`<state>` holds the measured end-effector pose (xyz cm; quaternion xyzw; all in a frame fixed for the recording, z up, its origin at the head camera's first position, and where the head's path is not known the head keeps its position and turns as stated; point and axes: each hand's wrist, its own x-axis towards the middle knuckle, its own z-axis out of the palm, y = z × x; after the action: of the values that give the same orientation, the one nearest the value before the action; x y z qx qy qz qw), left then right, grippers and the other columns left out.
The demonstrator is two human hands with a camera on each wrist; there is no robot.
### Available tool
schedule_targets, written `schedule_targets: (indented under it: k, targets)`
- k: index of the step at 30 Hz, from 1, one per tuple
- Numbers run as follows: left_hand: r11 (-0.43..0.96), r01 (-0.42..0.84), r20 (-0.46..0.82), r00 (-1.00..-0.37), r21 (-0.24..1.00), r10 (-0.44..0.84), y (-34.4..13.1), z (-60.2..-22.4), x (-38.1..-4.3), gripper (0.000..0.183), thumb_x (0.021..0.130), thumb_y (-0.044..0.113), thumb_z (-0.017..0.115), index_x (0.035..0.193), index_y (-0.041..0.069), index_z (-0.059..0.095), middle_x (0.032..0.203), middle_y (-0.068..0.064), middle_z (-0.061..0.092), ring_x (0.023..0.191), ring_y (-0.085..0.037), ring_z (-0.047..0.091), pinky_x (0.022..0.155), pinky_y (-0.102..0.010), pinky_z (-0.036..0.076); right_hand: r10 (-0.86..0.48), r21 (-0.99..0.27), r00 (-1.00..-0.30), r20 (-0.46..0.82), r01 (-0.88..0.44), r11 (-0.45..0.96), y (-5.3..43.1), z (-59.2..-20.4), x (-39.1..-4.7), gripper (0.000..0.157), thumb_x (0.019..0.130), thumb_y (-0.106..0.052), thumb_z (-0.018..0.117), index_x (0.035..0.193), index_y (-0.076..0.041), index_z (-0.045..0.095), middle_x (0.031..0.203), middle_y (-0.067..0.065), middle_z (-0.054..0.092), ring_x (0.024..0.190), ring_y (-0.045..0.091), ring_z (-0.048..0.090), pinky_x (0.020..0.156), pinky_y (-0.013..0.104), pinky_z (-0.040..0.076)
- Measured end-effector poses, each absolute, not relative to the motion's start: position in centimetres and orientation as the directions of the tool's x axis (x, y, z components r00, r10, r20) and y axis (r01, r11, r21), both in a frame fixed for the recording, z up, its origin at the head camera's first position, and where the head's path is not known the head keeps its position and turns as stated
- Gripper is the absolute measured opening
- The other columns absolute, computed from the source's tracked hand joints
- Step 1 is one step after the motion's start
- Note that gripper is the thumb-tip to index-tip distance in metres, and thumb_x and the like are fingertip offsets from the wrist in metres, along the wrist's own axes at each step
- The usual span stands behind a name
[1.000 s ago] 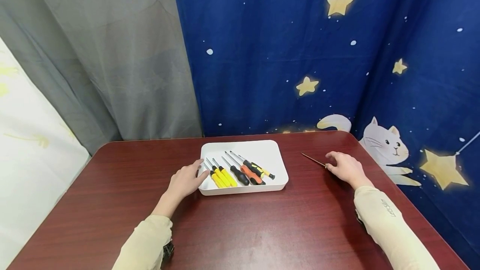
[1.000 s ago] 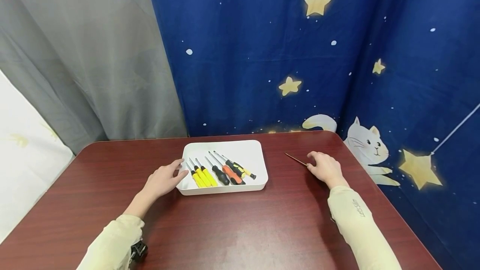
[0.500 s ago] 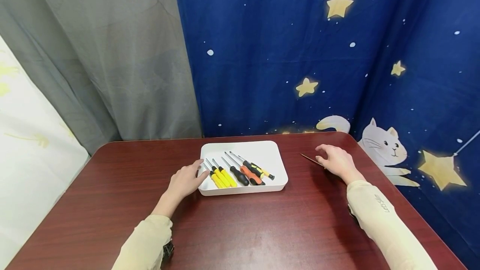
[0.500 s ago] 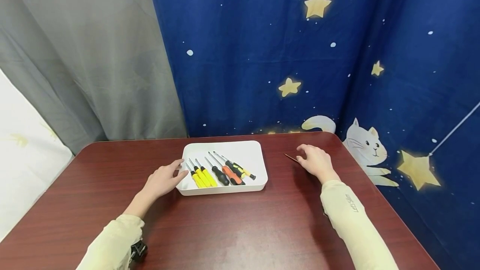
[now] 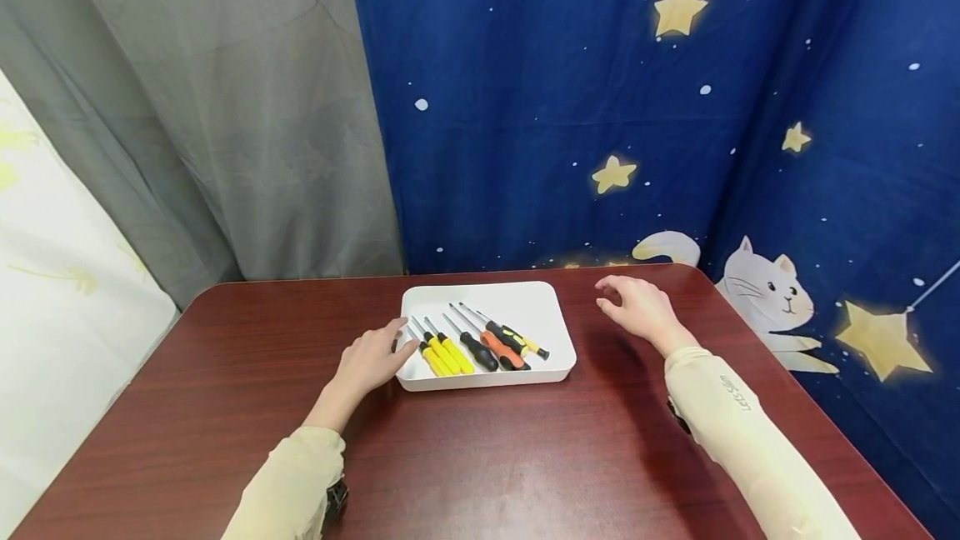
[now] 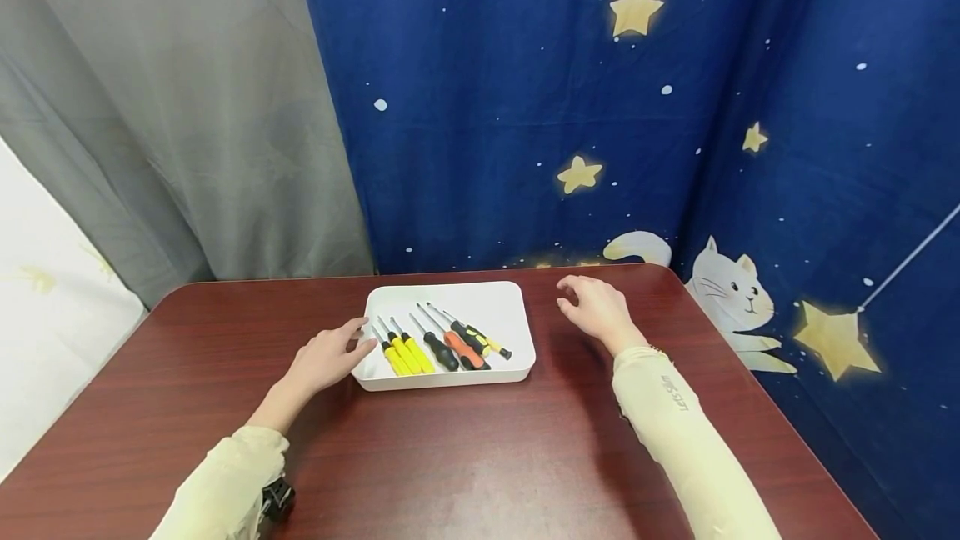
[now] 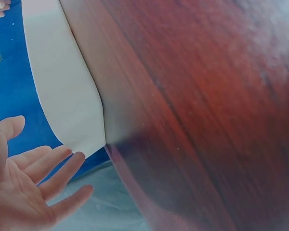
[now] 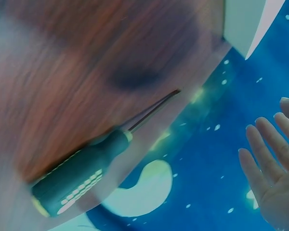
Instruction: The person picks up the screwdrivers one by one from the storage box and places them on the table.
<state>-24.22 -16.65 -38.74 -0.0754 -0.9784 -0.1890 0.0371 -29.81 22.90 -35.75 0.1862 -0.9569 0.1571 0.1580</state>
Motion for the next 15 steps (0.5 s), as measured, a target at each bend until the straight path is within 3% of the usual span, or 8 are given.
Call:
schedule_targets:
  k: [15]
  targets:
    - [0.917,0.162,0.099,-0.986,0.364,0.135,-16.7,-38.8,-24.2,0.052,0.085,0.038,0.05,0.126,0.005,0.048,0.1,-0.012,0.059,0.084,-0.026,0.055,0.066,-0.046,0.043,-0.358,-0.245,-0.864,0.353,-0.455,0.856,18.8,-35.8,-30.3,0.025,0.078,-0.021,0.063,0.101,-0.012,0.064,0.087,0.002,0.064,0.08,0.02,0.059,0.064,0.042,0.044]
